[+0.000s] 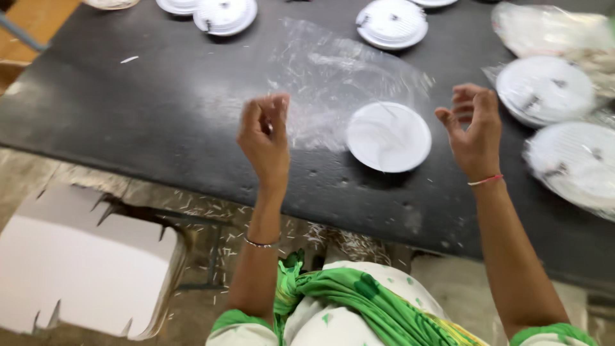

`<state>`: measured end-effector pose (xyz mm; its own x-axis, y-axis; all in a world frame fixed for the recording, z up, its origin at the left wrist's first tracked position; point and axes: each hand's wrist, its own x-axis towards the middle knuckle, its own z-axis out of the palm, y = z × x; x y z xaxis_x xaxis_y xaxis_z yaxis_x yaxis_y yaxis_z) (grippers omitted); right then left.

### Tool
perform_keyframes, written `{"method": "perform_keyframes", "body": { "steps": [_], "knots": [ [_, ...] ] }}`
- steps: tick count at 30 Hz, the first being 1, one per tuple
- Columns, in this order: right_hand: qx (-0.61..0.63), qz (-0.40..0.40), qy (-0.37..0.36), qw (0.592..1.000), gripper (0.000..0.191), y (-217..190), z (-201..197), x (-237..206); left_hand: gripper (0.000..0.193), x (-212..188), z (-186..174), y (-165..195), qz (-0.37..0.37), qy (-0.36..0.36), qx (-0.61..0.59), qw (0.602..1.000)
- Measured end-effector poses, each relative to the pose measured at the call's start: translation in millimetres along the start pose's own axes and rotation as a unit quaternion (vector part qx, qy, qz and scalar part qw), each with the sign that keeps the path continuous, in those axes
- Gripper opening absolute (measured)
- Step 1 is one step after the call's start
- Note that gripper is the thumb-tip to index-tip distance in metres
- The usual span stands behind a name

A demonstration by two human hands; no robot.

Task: The person wraps round LED panel light fixtures in clear plastic bags, twisting the bag closed around each one, and places the wrapped fixtures into a white cloth bag on the floor. They repeat this for several fixtures, stacking finished ones on the work table.

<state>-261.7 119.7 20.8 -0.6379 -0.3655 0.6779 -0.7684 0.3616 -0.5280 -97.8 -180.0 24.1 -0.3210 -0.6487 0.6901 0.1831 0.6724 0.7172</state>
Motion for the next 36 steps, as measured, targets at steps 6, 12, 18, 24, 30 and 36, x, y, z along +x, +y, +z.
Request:
{"method": "perform_keyframes", "body": {
  "steps": [6,12,18,24,30,36],
  "knots": [
    [0.028,-0.179,0.046,0.982,0.018,-146,62,26,0.013,59,-17,5,0.204,-0.084,0.067,0.973],
    [-0.056,-0.247,-0.082,0.964,0.023,-180,101,44,0.017,42,-25,1,0.179,-0.127,0.096,0.971],
    [-0.082,0.093,-0.343,0.931,0.029,-136,123,8,0.031,1,-16,-12,0.189,-0.238,0.093,0.948],
    [0.399,0.112,-0.223,0.882,0.063,-102,201,6,0.018,-95,-5,34,0.235,-0.369,-0.116,0.892],
    [0.563,0.155,-0.176,0.792,0.075,-90,214,23,0.022,-62,-47,4,0.078,-0.231,-0.157,0.957],
    [0.517,0.141,-0.279,0.797,0.081,-98,229,19,0.037,-13,-47,-89,-0.348,-0.152,-0.153,0.912]
  ]
}}
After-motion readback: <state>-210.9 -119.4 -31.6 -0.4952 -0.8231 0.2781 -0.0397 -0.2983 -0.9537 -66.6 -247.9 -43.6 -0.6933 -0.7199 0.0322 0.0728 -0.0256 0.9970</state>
